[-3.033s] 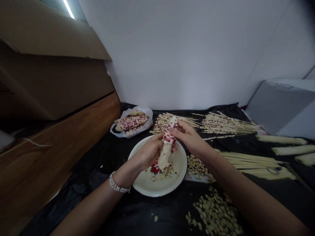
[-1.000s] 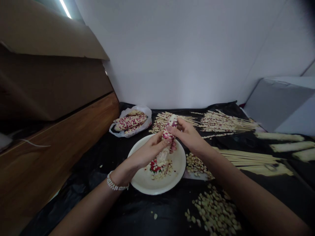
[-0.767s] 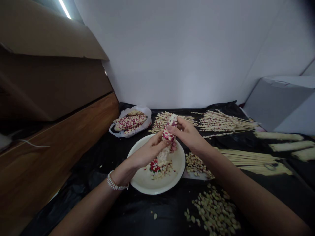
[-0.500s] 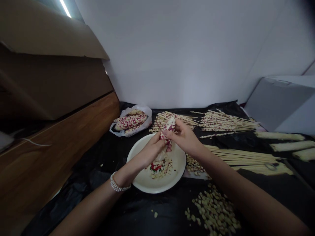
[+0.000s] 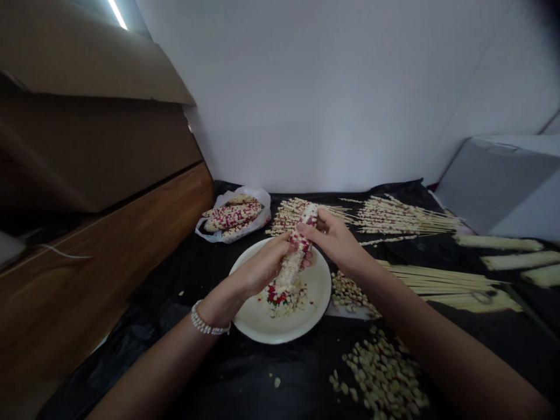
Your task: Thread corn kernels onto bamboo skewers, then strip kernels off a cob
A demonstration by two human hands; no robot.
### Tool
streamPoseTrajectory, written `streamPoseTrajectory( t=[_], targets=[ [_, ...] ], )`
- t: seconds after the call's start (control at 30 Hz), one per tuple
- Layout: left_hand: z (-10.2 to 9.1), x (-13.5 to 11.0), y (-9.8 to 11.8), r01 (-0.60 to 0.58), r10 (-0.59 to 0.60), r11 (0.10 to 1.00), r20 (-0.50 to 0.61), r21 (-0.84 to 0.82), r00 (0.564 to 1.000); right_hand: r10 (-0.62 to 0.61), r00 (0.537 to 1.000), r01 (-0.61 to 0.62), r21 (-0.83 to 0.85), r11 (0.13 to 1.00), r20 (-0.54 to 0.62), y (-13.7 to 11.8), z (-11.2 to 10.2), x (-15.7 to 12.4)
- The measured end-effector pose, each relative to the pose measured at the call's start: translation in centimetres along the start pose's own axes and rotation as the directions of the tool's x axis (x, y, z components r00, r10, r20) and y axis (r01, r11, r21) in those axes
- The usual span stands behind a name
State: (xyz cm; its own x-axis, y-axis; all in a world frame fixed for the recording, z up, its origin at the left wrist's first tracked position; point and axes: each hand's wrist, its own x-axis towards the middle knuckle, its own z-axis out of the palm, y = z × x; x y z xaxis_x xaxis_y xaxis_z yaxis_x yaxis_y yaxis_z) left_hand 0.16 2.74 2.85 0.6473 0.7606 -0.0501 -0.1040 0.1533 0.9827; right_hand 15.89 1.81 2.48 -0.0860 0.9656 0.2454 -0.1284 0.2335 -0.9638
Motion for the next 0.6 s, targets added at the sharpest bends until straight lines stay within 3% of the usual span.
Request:
streamPoseTrajectory(
  t=[0.27, 0.4, 0.6],
  targets=[
    [-0.04, -0.19, -0.23, 0.017, -0.020, 0.985, -0.021, -0.169, 1.000, 0.021, 0.990, -0.036, 0.100, 0.994, 0.142, 0.83, 0.21, -0.21],
    [-0.23, -0.14, -0.28, 0.054, -0.045, 0.961, 0.039, -0.270, 0.998, 0.011, 0.989, -0.027, 0.113, 0.993, 0.144, 0.60, -0.01, -0.15],
    [-0.13, -0.22, -0.23, 0.043, -0.031, 0.966, 0.049, -0.254, 0.998, 0.010, 0.991, -0.023, 0.098, 0.995, 0.131, 0.15, -0.18, -0.15]
  ],
)
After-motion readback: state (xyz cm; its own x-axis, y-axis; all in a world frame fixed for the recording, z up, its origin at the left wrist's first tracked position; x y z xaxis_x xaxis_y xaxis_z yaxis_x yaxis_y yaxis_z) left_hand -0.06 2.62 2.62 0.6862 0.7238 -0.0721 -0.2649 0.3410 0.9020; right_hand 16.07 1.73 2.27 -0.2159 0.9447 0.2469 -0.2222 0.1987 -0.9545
